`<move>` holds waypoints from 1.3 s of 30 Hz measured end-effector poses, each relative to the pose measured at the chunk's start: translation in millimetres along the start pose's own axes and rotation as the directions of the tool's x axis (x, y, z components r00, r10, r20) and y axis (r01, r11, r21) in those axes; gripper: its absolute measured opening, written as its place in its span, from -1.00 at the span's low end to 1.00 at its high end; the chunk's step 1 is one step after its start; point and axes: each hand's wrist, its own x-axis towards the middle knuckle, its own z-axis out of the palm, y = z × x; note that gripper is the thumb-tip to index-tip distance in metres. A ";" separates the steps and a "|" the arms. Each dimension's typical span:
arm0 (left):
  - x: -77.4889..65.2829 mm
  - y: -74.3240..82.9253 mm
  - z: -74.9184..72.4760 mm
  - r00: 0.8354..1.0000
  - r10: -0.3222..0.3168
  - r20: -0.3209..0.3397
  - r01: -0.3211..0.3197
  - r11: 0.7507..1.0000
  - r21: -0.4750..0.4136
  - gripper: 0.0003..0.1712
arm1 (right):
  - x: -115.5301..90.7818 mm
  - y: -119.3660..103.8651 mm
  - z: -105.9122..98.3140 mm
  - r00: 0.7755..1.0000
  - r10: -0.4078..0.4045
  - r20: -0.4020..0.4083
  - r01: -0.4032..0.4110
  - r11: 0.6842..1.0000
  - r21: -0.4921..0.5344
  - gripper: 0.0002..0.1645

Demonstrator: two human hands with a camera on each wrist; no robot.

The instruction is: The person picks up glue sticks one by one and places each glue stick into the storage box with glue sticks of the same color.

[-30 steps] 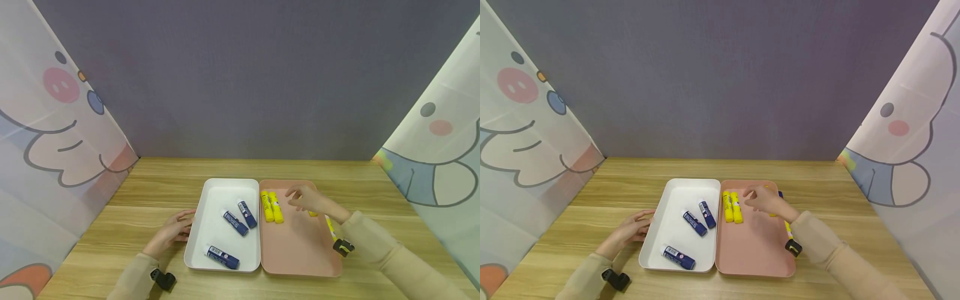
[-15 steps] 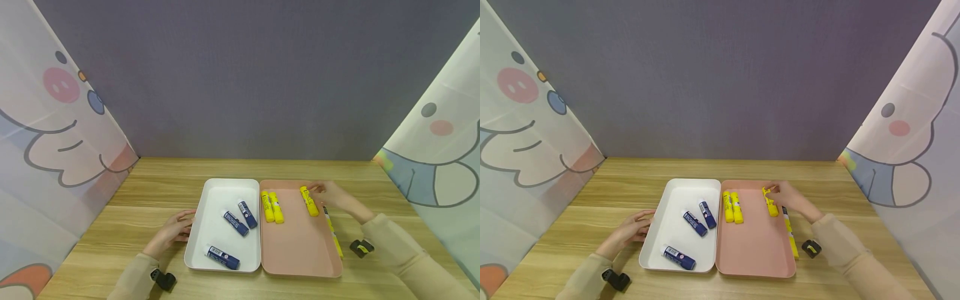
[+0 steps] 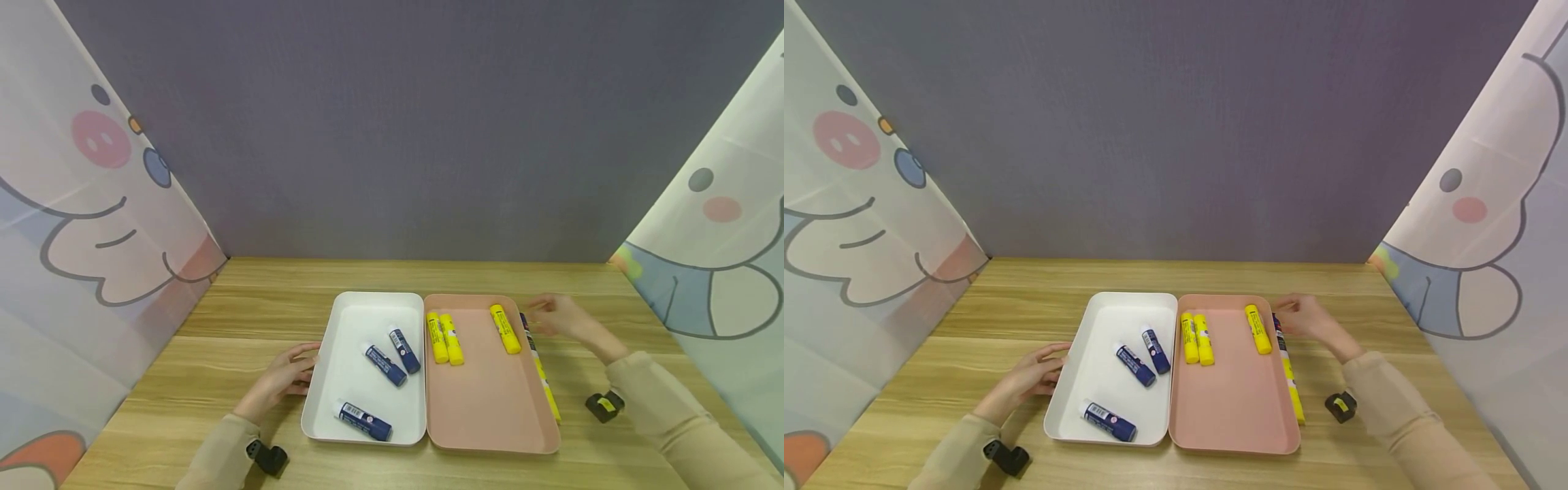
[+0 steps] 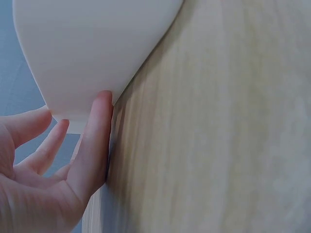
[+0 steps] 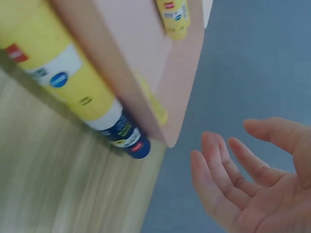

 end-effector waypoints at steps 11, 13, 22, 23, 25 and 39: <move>0.5 -2.4 0.3 1.000 -0.003 -0.007 0.003 1.000 0.004 -0.40 | 6.8 19.5 0.8 0.997 0.066 -0.025 -0.066 0.998 -0.005 -0.49; 0.3 -2.5 0.5 1.000 -0.002 -0.009 0.002 1.000 0.004 -0.40 | 8.9 23.4 1.6 0.997 0.078 -0.023 -0.078 0.997 0.009 -0.48; 0.6 -1.0 0.5 1.000 0.001 0.011 -0.001 1.000 -0.020 -0.38 | 16.3 37.7 4.7 0.989 0.145 -0.019 -0.145 0.989 -0.033 -0.47; 0.7 -0.9 0.6 1.000 0.002 0.011 -0.002 1.000 -0.021 -0.38 | 17.4 39.5 5.2 0.989 0.151 -0.014 -0.151 0.988 -0.031 -0.47; 0.8 -0.5 0.6 1.000 0.001 0.007 -0.001 1.000 -0.019 -0.39 | 19.6 43.2 6.3 0.987 0.161 -0.006 -0.161 0.987 -0.019 -0.45; 0.0 -0.4 0.5 1.000 -0.003 0.003 0.003 1.000 -0.018 -0.40 | 26.9 54.8 12.8 0.983 0.181 0.021 -0.181 0.983 0.016 -0.37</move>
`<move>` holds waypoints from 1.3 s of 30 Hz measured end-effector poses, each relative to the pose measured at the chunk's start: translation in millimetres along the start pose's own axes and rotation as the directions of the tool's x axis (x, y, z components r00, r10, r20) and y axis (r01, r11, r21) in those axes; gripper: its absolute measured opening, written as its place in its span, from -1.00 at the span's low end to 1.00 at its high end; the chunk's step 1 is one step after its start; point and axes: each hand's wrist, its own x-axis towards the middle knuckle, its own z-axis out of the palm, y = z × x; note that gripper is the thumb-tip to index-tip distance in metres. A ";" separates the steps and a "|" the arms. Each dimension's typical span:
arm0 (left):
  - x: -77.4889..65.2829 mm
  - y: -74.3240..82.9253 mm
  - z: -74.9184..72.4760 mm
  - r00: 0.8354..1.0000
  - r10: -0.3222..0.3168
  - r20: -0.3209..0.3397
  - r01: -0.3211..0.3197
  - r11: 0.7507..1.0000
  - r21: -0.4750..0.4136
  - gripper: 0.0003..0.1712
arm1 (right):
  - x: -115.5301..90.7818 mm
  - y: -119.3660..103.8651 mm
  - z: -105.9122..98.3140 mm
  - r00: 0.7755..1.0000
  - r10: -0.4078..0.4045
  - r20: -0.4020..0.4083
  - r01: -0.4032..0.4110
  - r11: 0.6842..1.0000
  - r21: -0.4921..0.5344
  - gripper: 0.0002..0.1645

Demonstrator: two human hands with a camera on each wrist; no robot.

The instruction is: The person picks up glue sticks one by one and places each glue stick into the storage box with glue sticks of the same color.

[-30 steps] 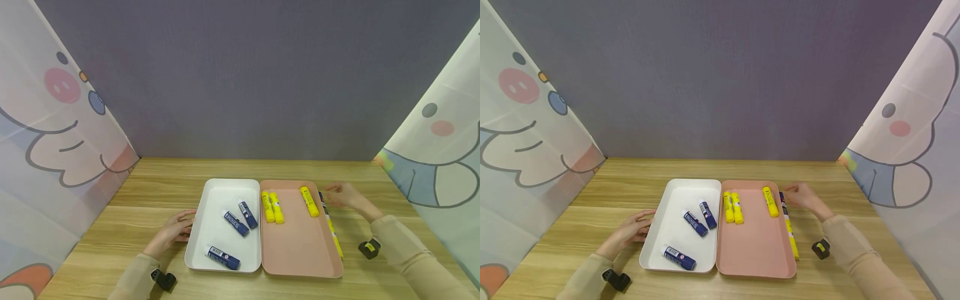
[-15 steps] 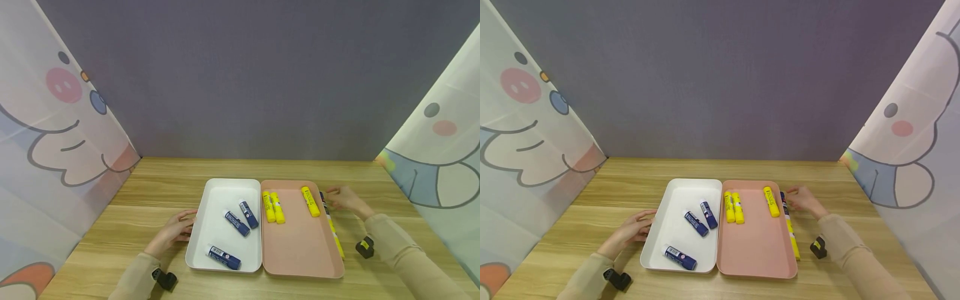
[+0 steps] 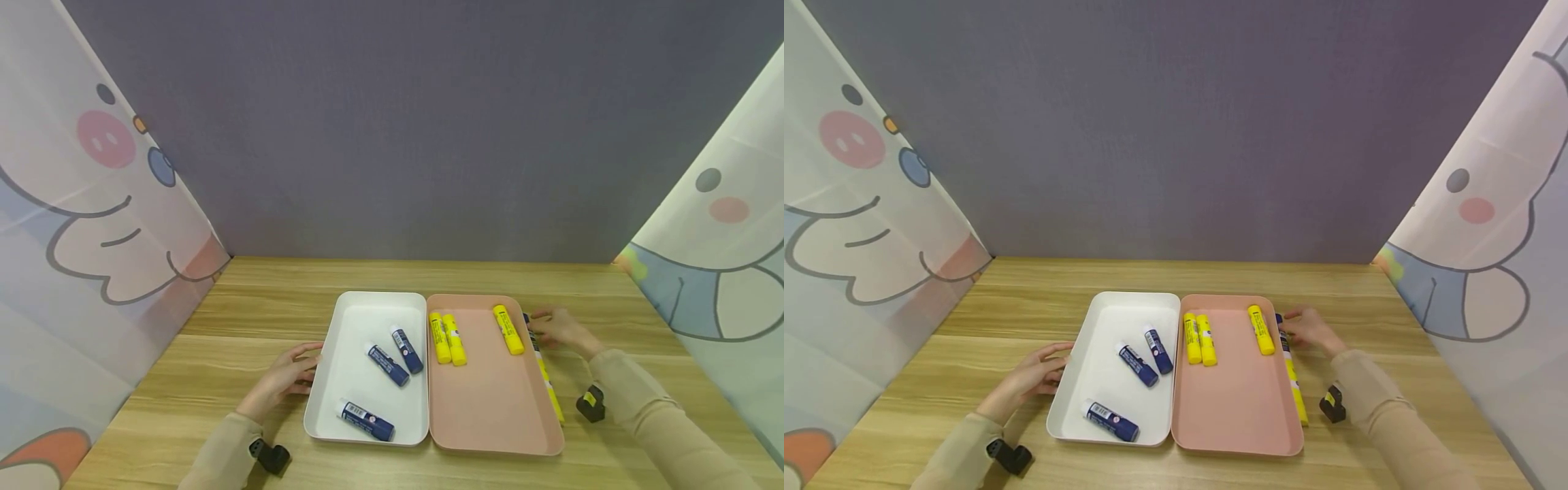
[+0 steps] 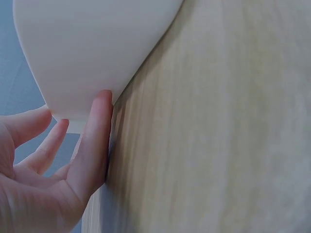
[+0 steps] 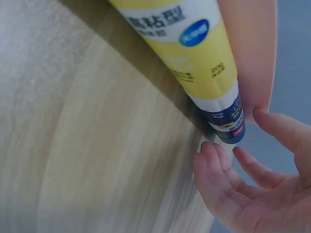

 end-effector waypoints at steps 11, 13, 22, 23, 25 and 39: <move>-0.7 -1.9 1.0 1.000 0.000 0.003 0.000 1.000 0.005 -0.39 | 2.0 1.4 2.7 1.000 0.030 -0.001 -0.030 1.000 0.006 -0.34; -1.1 -1.5 0.8 1.000 0.005 0.004 -0.005 1.000 0.004 -0.39 | 2.6 1.1 2.9 0.999 0.048 0.000 -0.048 0.999 0.008 -0.34; -1.8 -0.3 0.2 1.000 0.011 0.014 -0.011 1.000 -0.010 -0.37 | 7.1 1.4 2.7 0.997 0.073 -0.023 -0.074 0.996 -0.058 -0.33; -1.9 -0.3 0.2 1.000 0.009 0.015 -0.009 1.000 -0.011 -0.37 | 7.3 2.3 2.3 0.997 0.071 -0.022 -0.072 0.995 -0.061 -0.32; -2.2 0.0 0.3 1.000 0.007 0.016 -0.007 1.000 -0.011 -0.37 | 7.7 4.7 1.4 0.997 0.072 -0.016 -0.073 0.996 -0.050 -0.29; -0.9 1.0 0.0 1.000 0.010 0.015 -0.010 1.000 -0.008 -0.38 | 6.9 8.6 -2.0 0.992 0.117 -0.039 -0.118 0.993 -0.029 -0.25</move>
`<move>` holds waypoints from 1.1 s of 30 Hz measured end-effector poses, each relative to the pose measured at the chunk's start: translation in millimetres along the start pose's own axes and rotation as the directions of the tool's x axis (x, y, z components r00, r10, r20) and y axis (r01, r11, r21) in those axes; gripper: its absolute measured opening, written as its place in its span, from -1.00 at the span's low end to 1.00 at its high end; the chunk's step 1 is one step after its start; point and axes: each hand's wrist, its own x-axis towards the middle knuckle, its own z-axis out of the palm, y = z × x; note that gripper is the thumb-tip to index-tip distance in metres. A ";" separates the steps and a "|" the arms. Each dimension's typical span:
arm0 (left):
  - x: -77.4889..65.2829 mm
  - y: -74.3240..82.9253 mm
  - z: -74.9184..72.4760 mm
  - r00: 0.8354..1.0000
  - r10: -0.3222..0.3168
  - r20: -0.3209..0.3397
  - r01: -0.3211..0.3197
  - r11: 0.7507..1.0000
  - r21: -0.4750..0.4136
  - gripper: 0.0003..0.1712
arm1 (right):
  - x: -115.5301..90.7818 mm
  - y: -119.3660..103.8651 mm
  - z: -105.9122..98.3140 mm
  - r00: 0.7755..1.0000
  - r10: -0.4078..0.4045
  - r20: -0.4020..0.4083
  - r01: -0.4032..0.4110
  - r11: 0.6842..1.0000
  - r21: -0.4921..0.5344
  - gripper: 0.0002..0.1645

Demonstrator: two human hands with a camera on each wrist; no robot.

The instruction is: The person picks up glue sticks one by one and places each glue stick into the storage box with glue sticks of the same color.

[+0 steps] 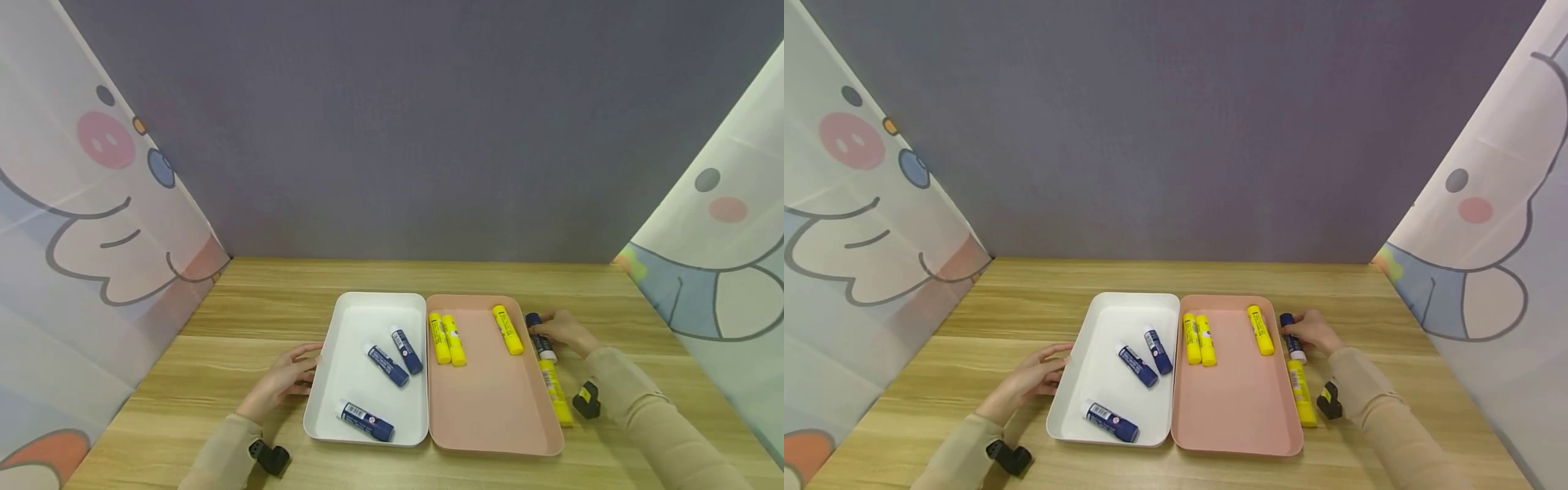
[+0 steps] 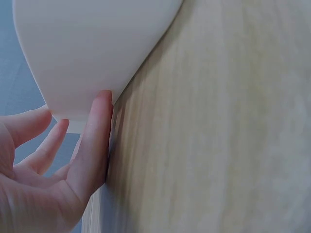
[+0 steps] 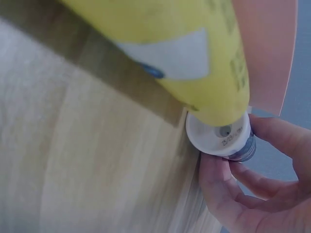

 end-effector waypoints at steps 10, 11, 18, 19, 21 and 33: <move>-0.1 0.8 0.2 1.000 0.002 0.005 -0.002 1.000 0.001 -0.37 | -1.9 -4.2 -5.0 0.999 -0.034 0.011 0.034 0.999 0.003 -0.31; 0.0 0.8 0.0 1.000 0.001 0.005 -0.001 1.000 0.000 -0.37 | -1.8 -4.9 -6.0 0.999 -0.031 0.010 0.031 1.000 -0.006 -0.31; -0.1 0.4 -0.2 1.000 0.001 0.005 -0.001 1.000 -0.001 -0.37 | -4.4 -13.4 -10.8 1.000 -0.016 0.012 0.016 1.000 -0.008 -0.28; -0.1 0.3 -0.2 1.000 0.002 0.006 -0.002 1.000 -0.002 -0.37 | -5.1 -15.0 -11.3 1.000 -0.016 0.012 0.016 1.000 -0.007 -0.28; -0.1 0.1 -0.2 1.000 0.003 0.007 -0.003 1.000 -0.003 -0.37 | -6.4 -17.8 -12.5 1.000 -0.020 0.015 0.020 1.000 -0.002 -0.27; 1.1 -2.2 0.2 1.000 0.009 0.005 -0.009 1.000 0.006 -0.37 | -10.0 -30.2 -16.4 0.999 -0.025 0.021 0.025 1.000 -0.005 -0.22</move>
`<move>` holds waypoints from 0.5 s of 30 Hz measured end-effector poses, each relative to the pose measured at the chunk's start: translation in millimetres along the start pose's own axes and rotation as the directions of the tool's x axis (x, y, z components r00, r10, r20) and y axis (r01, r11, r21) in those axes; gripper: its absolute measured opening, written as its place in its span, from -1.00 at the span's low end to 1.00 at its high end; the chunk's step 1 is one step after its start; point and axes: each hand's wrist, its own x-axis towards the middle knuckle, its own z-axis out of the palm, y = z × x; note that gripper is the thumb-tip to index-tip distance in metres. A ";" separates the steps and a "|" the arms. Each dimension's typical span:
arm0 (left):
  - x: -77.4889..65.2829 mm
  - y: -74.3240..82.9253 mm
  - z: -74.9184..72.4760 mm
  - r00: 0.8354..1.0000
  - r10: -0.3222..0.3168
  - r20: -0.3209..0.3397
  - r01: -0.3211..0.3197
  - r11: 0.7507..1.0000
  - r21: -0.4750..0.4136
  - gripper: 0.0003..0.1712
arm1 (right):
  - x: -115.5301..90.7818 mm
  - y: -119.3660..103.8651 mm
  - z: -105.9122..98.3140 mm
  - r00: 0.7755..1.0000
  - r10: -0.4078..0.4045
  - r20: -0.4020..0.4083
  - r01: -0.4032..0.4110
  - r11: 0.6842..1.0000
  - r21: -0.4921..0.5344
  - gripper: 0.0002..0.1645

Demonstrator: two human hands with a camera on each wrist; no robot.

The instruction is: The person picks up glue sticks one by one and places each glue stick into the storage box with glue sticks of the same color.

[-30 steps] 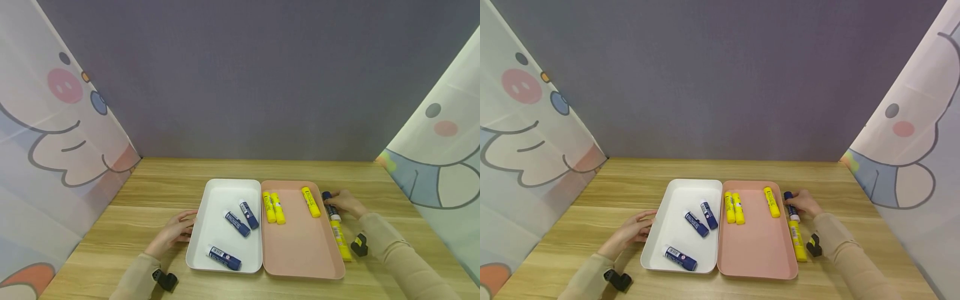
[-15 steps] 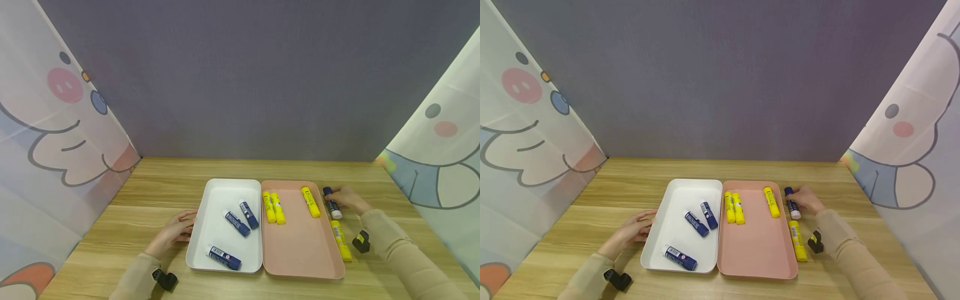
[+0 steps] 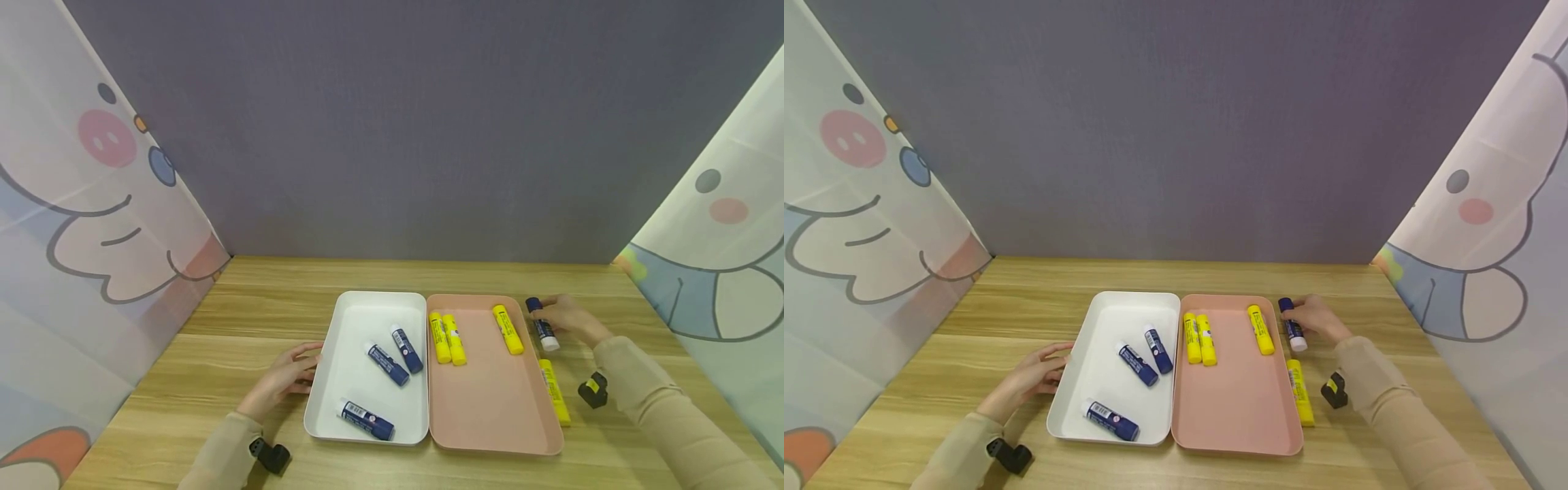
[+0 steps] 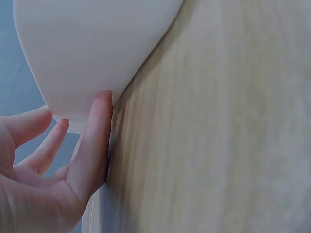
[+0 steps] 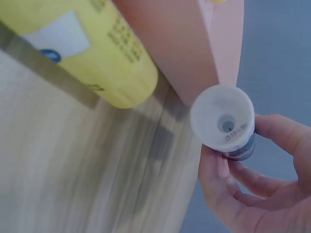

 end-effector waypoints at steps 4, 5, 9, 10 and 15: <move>0.0 0.2 -0.7 1.000 -0.002 -0.001 0.002 1.000 0.002 -0.38 | -3.6 -6.4 -0.1 1.000 -0.021 0.007 0.021 1.000 -0.015 -0.21; 0.0 0.3 -0.6 1.000 -0.005 -0.005 0.005 1.000 0.001 -0.39 | -4.3 -8.1 0.0 1.000 -0.021 0.008 0.021 1.000 -0.016 -0.21; 0.3 -0.1 -0.8 1.000 -0.008 -0.006 0.008 1.000 -0.003 -0.39 | -7.4 -16.0 1.6 1.000 -0.020 0.007 0.020 0.999 -0.026 -0.22; 0.2 0.0 -0.7 1.000 -0.006 -0.006 0.006 1.000 -0.004 -0.39 | -7.9 -17.8 2.2 1.000 -0.021 0.008 0.021 0.999 -0.027 -0.22; 0.2 -0.4 -1.1 1.000 -0.001 0.001 0.001 1.000 -0.003 -0.39 | -10.0 -27.2 5.9 1.000 -0.027 0.006 0.027 0.999 -0.047 -0.24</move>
